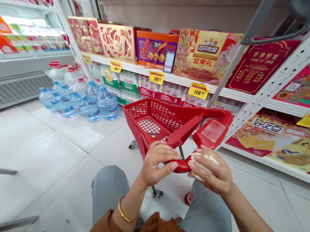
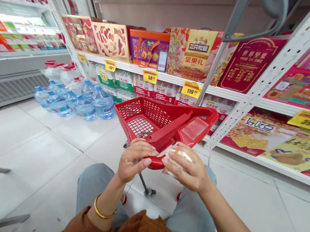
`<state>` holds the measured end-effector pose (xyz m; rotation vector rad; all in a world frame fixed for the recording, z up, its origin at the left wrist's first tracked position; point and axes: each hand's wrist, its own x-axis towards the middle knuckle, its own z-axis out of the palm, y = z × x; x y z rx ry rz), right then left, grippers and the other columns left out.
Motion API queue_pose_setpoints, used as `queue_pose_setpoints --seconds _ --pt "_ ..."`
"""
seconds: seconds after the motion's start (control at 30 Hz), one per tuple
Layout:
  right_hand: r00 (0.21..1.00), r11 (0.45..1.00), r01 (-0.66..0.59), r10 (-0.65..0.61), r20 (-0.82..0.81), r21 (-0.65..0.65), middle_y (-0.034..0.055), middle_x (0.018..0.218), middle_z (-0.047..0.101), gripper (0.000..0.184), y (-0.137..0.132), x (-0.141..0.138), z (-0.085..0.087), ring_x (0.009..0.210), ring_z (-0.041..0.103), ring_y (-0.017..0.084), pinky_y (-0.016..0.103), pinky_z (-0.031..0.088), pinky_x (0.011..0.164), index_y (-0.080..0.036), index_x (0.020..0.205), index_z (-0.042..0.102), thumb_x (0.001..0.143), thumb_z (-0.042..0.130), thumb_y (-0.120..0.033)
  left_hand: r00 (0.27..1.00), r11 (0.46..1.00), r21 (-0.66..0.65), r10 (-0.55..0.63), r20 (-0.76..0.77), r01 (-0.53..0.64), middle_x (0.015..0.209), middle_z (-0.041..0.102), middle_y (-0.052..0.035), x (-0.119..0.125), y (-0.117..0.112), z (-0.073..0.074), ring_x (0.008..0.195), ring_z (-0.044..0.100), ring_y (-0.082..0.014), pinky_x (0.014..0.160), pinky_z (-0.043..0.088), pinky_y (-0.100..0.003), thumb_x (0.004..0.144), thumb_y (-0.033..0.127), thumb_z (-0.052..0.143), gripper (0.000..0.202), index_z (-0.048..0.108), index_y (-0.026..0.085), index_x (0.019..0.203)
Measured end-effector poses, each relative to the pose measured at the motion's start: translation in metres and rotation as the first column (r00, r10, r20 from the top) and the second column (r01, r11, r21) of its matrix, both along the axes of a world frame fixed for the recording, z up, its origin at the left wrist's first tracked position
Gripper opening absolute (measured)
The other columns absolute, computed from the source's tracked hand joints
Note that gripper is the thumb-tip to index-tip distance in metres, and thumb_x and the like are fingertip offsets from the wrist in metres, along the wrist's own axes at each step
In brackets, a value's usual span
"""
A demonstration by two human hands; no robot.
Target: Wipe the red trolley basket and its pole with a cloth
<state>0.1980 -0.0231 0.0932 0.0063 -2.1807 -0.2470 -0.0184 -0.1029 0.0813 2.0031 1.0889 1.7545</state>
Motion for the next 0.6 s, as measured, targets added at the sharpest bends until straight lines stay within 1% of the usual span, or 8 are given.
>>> queue_pose_setpoints --seconds 0.1,0.2,0.3,0.4,0.5,0.6 --pt "1.0 1.0 0.005 -0.004 0.015 -0.025 0.009 0.109 0.067 0.035 0.008 0.006 0.002 0.115 0.06 0.028 0.046 0.057 0.09 -0.02 0.113 0.065 0.079 0.072 -0.02 1.0 1.0 -0.01 0.001 -0.012 -0.001 0.087 0.076 -0.0022 -0.001 0.001 0.0 0.087 0.068 -0.0198 0.097 0.036 -0.04 0.088 0.039 0.058 0.02 0.073 0.025 0.09" --pt "0.998 0.998 0.044 -0.042 0.036 -0.039 0.0089 0.109 0.067 0.035 0.012 0.011 0.004 0.116 0.059 0.028 0.047 0.056 0.091 -0.022 0.114 0.065 0.08 0.072 -0.026 1.0 1.0 -0.021 0.002 -0.017 -0.002 0.087 0.076 -0.0022 -0.004 0.001 0.001 0.087 0.068 -0.0197 0.098 0.037 -0.041 0.088 0.041 0.058 0.022 0.073 0.025 0.089" --pt "0.996 0.995 0.089 -0.088 0.032 -0.046 0.0079 0.108 0.067 0.034 0.01 0.01 0.006 0.111 0.062 0.026 0.045 0.056 0.09 -0.024 0.113 0.065 0.081 0.071 -0.027 1.0 0.999 -0.039 -0.001 -0.023 0.0 0.086 0.076 -0.0029 -0.007 0.001 0.001 0.087 0.068 -0.0203 0.098 0.037 -0.042 0.088 0.044 0.057 0.025 0.073 0.024 0.087" --pt "0.993 0.992 0.116 -0.116 0.007 -0.046 0.0082 0.108 0.067 0.033 0.002 0.003 0.007 0.107 0.063 0.023 0.043 0.056 0.09 -0.023 0.114 0.064 0.081 0.071 -0.025 1.0 1.0 -0.025 0.003 -0.027 -0.004 0.086 0.076 -0.0024 -0.011 0.001 0.0 0.088 0.068 -0.0197 0.101 0.036 -0.042 0.09 0.042 0.054 0.026 0.072 0.024 0.087" --pt "0.992 0.991 0.128 -0.128 -0.006 -0.042 0.0088 0.108 0.066 0.035 -0.006 -0.005 0.006 0.105 0.063 0.022 0.042 0.055 0.09 -0.022 0.115 0.064 0.081 0.071 -0.023 0.999 0.999 -0.007 0.046 -0.026 -0.046 0.085 0.075 -0.0024 -0.014 -0.001 -0.001 0.091 0.068 -0.0204 0.102 0.035 -0.043 0.091 0.04 0.052 0.026 0.072 0.023 0.086" --pt "0.99 0.989 0.143 -0.143 -0.009 -0.046 0.0094 0.107 0.066 0.038 -0.013 -0.011 0.005 0.105 0.063 0.022 0.043 0.055 0.09 -0.02 0.115 0.063 0.079 0.073 -0.02 0.988 0.99 0.008 0.141 -0.055 -0.141 0.085 0.075 -0.0025 -0.013 -0.007 0.001 0.097 0.066 -0.0217 0.104 0.033 -0.046 0.092 0.036 0.049 0.026 0.07 0.022 0.086"
